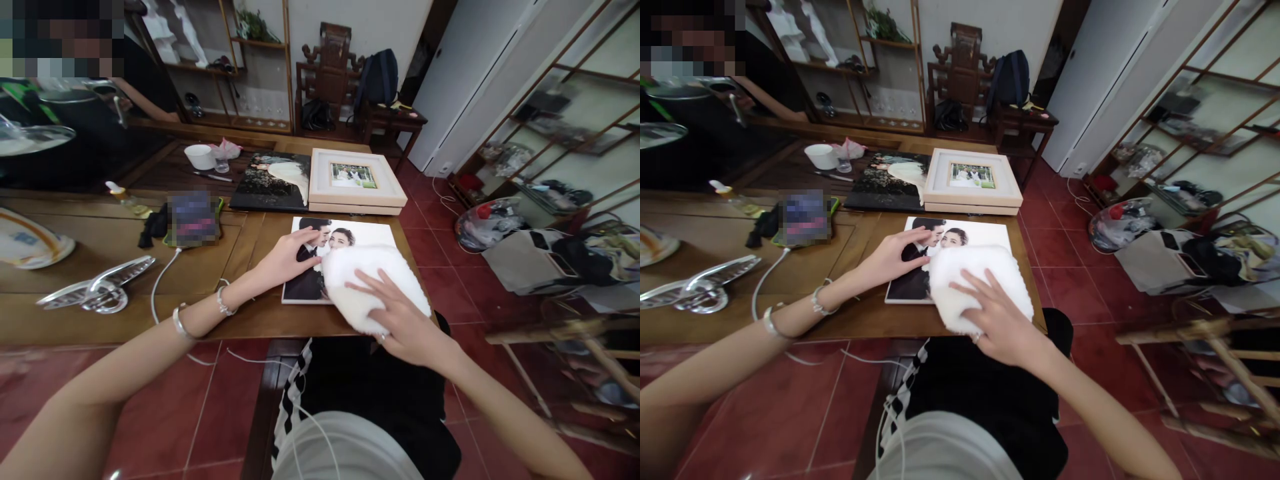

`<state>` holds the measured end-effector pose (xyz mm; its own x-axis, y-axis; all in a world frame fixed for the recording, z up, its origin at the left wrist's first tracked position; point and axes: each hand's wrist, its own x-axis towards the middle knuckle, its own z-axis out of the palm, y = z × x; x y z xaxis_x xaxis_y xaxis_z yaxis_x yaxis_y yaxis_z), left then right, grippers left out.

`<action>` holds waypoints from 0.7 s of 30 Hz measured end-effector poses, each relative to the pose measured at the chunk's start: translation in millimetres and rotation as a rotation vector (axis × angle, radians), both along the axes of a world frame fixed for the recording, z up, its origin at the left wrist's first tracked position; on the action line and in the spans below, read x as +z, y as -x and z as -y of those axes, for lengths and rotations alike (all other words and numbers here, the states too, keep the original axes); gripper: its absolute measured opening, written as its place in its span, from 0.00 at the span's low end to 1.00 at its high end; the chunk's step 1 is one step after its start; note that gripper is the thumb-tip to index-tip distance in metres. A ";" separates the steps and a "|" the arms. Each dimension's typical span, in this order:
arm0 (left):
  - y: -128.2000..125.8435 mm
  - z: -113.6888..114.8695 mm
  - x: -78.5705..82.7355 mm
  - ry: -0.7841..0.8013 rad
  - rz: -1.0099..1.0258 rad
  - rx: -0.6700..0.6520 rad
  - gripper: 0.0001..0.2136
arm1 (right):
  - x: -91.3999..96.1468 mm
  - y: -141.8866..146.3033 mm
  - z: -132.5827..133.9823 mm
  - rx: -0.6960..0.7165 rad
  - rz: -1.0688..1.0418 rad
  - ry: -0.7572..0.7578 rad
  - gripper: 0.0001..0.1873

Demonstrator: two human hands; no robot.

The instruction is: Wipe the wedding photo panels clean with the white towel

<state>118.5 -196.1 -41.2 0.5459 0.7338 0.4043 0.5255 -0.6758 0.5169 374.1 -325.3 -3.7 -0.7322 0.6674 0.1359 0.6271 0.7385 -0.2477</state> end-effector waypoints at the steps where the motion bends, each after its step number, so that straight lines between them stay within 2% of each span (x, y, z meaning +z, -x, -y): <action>1: -0.2 -0.1 -0.5 -0.007 -0.007 -0.001 0.21 | 1.0 1.1 7.3 0.015 0.006 0.009 0.14; 3: -0.6 -0.2 -1.2 -0.020 -0.023 0.001 0.22 | 2.4 1.7 12.9 0.028 0.001 0.020 0.13; 5: -0.8 -0.1 -1.3 -0.030 -0.033 0.003 0.22 | 2.8 0.5 6.7 0.018 -0.027 0.025 0.14; 11: -0.2 0.1 1.2 -0.028 -0.038 0.004 0.22 | 3.5 1.6 -51.4 -0.134 -0.053 0.010 0.12; 16: 0.6 0.9 3.1 -0.016 -0.033 -0.004 0.22 | 1.6 12.7 -102.2 -0.185 -0.008 0.003 0.17; 19: 1.1 1.5 3.5 -0.015 -0.020 0.003 0.23 | -3.6 17.3 -119.6 -0.216 -0.009 -0.039 0.20; 21: 1.3 1.6 3.6 -0.009 -0.012 0.014 0.22 | -6.6 18.4 -120.4 -0.209 -0.012 -0.061 0.20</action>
<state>117.2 -197.8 -37.6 0.5407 0.7379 0.4040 0.5411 -0.6728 0.5046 355.6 -204.9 -10.3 -0.5768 0.7949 0.1884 0.7655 0.6064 -0.2150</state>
